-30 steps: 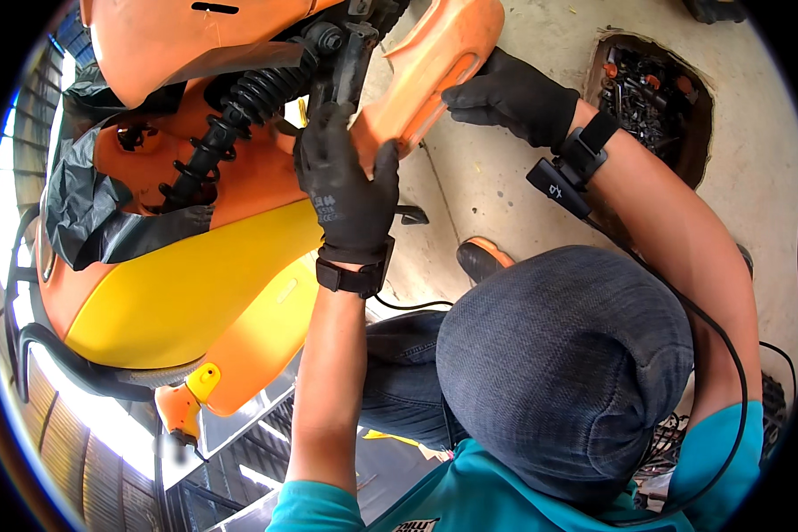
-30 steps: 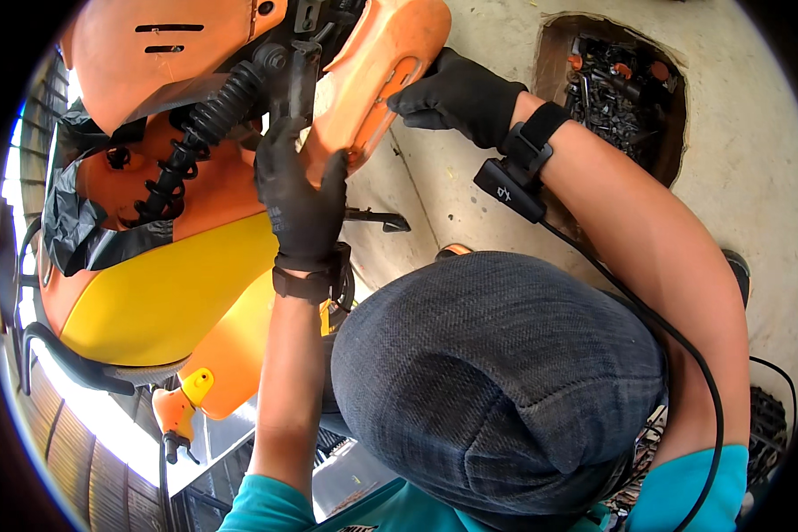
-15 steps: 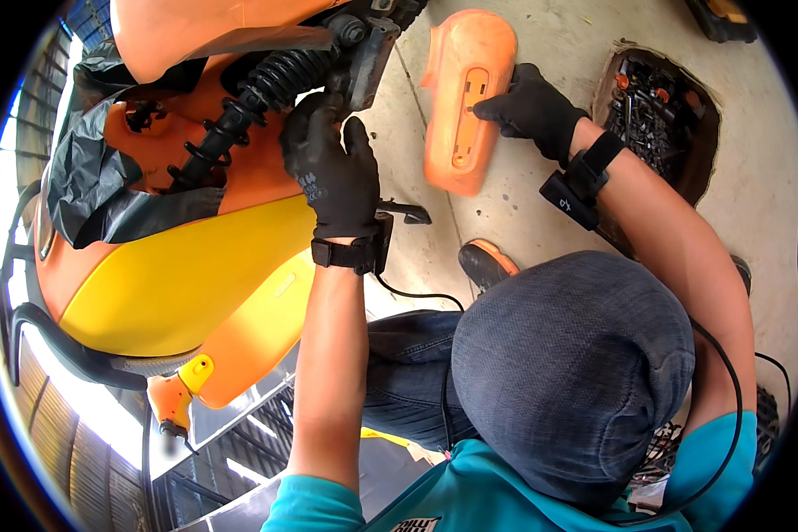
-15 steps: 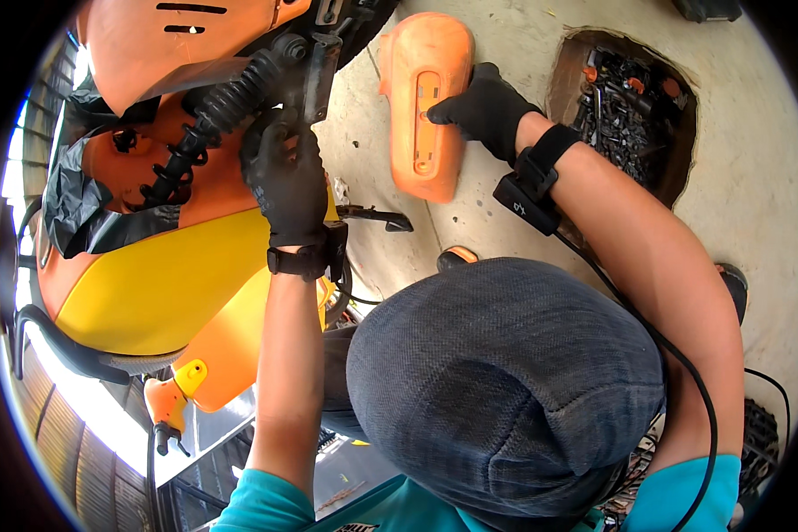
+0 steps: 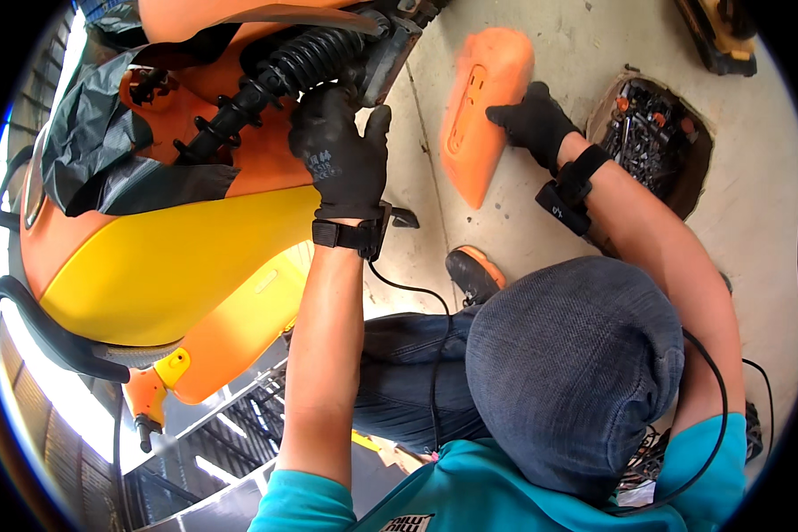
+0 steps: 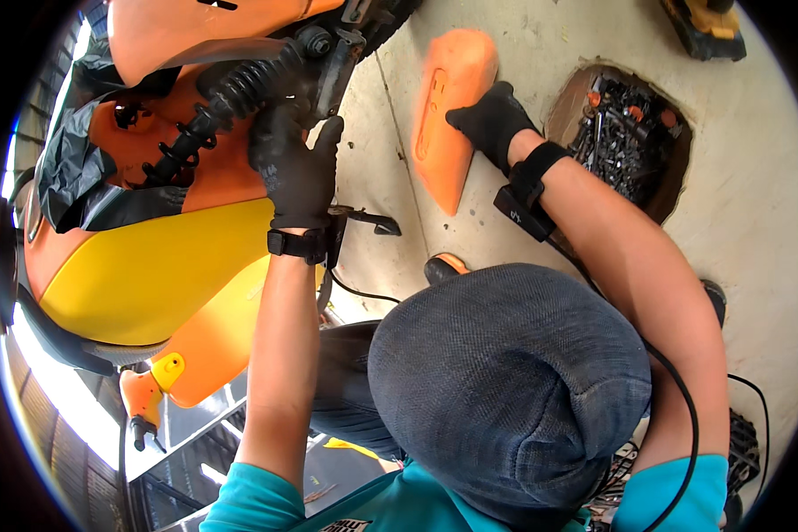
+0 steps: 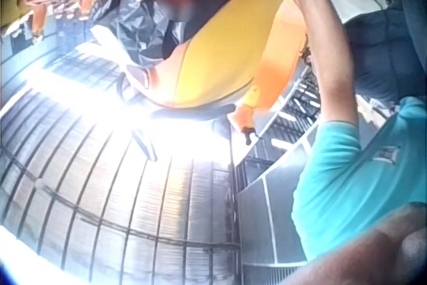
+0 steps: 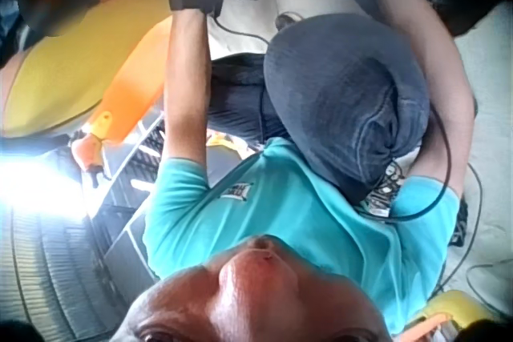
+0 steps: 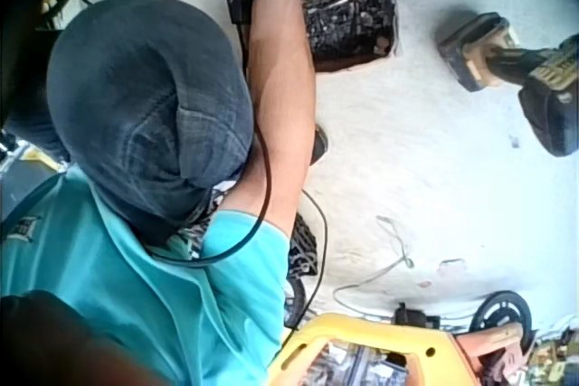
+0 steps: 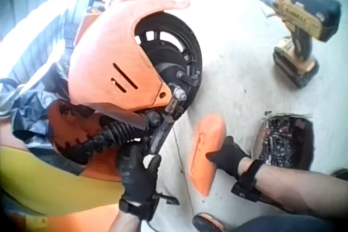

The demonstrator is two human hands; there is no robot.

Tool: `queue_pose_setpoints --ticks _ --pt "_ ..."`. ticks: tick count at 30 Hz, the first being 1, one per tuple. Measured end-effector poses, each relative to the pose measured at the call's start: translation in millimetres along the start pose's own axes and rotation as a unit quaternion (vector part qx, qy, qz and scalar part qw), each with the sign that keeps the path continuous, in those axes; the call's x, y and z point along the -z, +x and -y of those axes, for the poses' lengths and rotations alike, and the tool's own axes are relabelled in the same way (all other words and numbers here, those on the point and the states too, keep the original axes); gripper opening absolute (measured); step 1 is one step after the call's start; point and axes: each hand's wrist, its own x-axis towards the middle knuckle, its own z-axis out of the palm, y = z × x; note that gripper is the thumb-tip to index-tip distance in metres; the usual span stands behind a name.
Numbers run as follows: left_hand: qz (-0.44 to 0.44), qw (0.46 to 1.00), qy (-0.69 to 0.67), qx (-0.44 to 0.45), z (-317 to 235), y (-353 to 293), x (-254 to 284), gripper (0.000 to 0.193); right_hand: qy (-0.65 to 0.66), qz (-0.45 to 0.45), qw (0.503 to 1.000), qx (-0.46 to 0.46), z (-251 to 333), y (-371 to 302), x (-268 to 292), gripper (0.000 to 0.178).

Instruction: The person picks up an orange plastic panel from a pile of parts and walks to a yellow and orange scooter. They sit on the floor and fit the panel onto the scooter's body, using a screwdriver to tighten screws and secure the part.

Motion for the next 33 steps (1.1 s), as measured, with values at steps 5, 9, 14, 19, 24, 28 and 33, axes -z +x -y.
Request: queue_pose_setpoints --ticks 5,9,14,19,24,28,33 --pt "-0.051 0.998 0.048 -0.006 -2.2 8.3 -3.7 0.031 0.013 0.079 0.995 -0.052 18.5 -20.0 3.7 0.053" --pt "-0.047 0.999 -0.022 -0.001 1.3 8.5 -6.8 0.027 0.078 0.211 0.970 -0.094 47.2 -48.5 7.9 0.027" --pt "-0.027 1.000 0.011 -0.004 0.6 6.3 -1.6 0.029 0.048 0.346 0.929 -0.126 95.1 -88.4 18.3 0.021" --pt "-0.005 0.999 0.050 0.010 -3.0 6.6 -0.8 0.028 -0.144 0.345 0.925 -0.068 102.2 -103.1 34.3 0.021" --pt "-0.105 0.993 0.050 -0.011 1.6 11.0 -22.4 0.026 -0.242 0.283 0.928 -0.013 119.2 -106.3 63.3 0.022" --pt "-0.107 0.992 0.058 0.012 1.2 6.6 -19.3 0.026 -0.397 0.214 0.869 0.203 131.6 -83.4 81.3 0.022" --pt "-0.050 0.992 0.109 0.038 -3.1 9.0 -16.2 0.024 -0.591 0.095 0.706 0.379 135.6 -80.7 97.4 0.036"
